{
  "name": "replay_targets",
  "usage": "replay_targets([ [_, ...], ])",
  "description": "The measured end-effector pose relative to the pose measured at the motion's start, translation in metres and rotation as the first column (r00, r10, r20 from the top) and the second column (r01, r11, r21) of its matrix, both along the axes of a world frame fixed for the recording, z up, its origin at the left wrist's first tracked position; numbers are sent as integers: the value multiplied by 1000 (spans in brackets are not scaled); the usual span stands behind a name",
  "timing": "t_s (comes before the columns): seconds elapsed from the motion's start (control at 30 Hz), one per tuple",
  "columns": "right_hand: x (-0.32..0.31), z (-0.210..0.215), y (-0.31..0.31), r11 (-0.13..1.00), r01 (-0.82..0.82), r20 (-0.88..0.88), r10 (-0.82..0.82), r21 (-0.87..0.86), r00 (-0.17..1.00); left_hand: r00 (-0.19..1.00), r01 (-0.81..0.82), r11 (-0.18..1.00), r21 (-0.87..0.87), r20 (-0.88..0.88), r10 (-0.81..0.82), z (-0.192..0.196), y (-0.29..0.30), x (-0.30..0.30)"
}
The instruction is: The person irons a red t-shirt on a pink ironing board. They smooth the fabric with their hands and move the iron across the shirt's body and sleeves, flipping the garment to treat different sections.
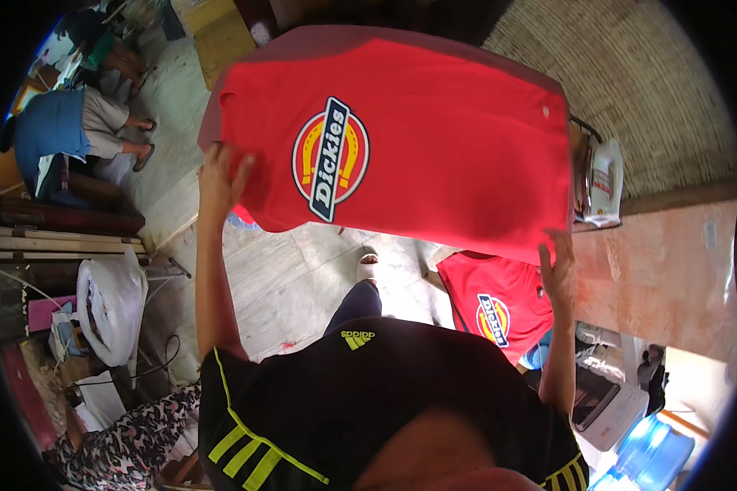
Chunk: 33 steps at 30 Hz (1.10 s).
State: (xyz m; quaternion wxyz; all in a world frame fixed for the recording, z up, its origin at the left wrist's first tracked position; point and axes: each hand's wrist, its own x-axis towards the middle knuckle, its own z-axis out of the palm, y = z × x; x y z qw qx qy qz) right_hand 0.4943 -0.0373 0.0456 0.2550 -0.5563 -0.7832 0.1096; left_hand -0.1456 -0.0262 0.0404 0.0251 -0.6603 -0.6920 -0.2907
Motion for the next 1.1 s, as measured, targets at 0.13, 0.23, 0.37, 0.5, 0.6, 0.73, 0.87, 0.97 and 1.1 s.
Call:
replay_targets([
  [0.13,-60,-32,114,985,-62,158,36,161,987,967,-241,940,240,-24,254,-18,111,-59],
  [0.23,-97,-33,152,983,-7,287,-47,184,957,871,-486,861,-148,-5,491,-12,171,-72],
  [0.37,-105,-36,162,988,110,343,-140,105,929,900,-436,831,-345,-149,410,0,214,-83],
  [0.5,-108,-35,169,993,102,355,-115,56,928,969,-161,976,-148,164,185,-32,222,-137],
  [0.6,-101,-37,166,990,130,372,-138,47,918,974,-151,978,-143,148,172,-32,224,-134],
  [0.73,-104,-36,175,990,131,318,-142,56,937,963,-259,962,-88,48,264,-19,209,-114],
  [0.87,-130,-34,243,997,-47,34,45,69,998,899,-438,899,-3,10,438,-25,190,-106],
  [0.97,-217,-20,323,942,-239,39,237,235,971,865,-502,863,57,10,503,-39,182,-104],
  [1.1,-311,-22,371,905,-369,91,358,210,929,866,-500,851,161,65,497,-45,176,-104],
])
